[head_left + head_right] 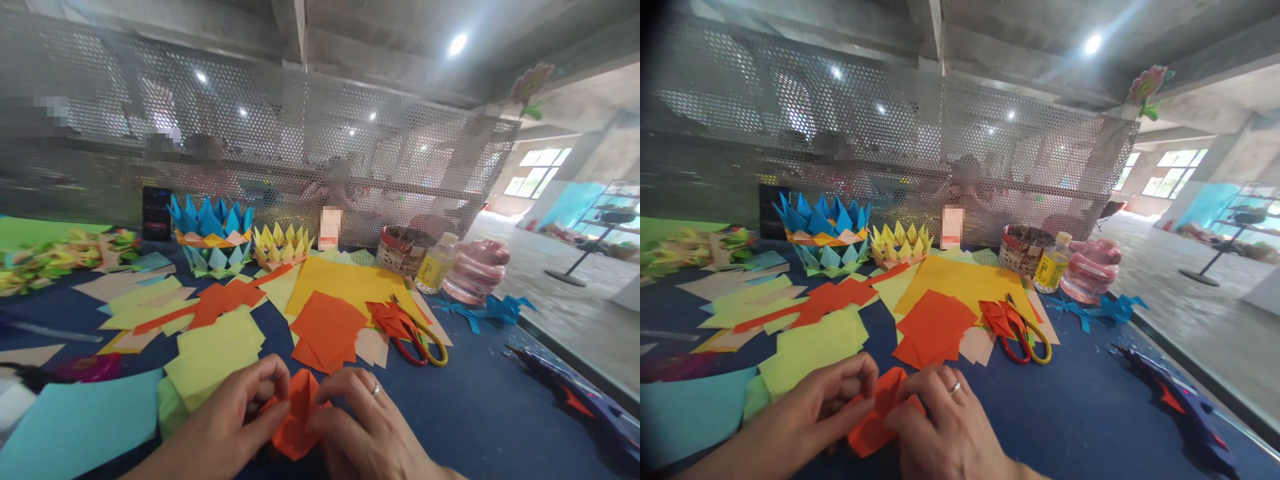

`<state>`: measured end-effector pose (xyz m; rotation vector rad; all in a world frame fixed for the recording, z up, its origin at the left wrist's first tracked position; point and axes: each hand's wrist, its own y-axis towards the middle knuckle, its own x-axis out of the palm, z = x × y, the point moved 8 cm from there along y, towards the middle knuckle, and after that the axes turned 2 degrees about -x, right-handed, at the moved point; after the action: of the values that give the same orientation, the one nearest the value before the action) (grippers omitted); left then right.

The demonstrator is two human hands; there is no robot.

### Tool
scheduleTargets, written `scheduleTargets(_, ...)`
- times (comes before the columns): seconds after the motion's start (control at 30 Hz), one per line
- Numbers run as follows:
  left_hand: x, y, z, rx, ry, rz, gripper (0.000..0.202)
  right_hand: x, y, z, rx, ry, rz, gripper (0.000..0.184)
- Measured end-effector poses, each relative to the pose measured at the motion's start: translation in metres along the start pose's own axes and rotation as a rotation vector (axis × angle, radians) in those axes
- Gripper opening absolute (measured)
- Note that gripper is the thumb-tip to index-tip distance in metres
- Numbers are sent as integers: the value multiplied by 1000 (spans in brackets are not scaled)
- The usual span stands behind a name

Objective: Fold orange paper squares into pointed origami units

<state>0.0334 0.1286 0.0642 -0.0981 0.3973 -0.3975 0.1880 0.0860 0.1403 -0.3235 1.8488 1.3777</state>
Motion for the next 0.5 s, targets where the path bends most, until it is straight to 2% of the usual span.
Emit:
scheduleTargets(0.3,0,-1,3,34,41,-6,39,-1,0,4,6,-10,2,30)
scheduleTargets(0.5,-6,-7,7,84,218,80,35,-2,1,5,13,4,-34,28)
